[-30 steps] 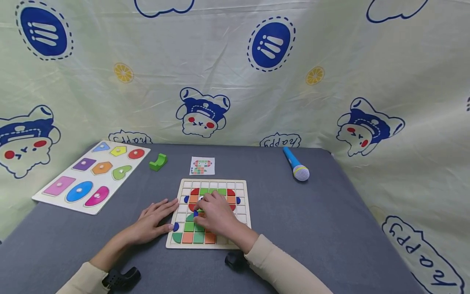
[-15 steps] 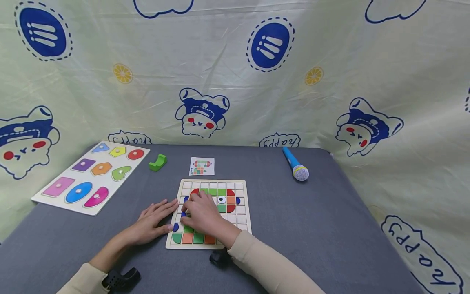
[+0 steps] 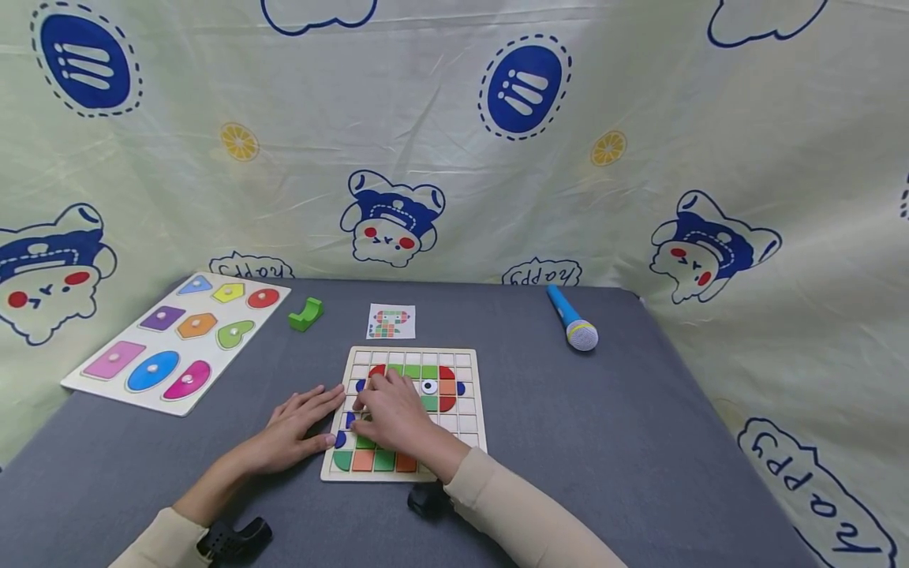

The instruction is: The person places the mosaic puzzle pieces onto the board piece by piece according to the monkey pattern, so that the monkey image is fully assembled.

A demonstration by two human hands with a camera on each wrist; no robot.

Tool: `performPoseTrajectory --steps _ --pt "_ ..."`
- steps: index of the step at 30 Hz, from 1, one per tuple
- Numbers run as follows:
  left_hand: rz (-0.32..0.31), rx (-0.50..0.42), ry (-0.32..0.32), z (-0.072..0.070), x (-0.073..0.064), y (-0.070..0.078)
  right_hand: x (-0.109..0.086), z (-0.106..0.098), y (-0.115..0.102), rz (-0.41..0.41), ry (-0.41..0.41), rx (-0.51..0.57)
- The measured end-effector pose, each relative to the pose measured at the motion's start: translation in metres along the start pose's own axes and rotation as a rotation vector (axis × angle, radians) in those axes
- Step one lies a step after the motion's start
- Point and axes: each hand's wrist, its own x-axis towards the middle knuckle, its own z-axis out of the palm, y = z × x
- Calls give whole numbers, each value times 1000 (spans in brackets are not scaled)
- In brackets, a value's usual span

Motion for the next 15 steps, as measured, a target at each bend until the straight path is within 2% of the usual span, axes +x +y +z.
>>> performPoseTrajectory --steps 6,15 --pt "6 -1 4 0 0 0 -6 -3 0 -28 -7 3" --pt "0 -1 -11 0 0 -1 -4 -2 -2 -27 -54 5"
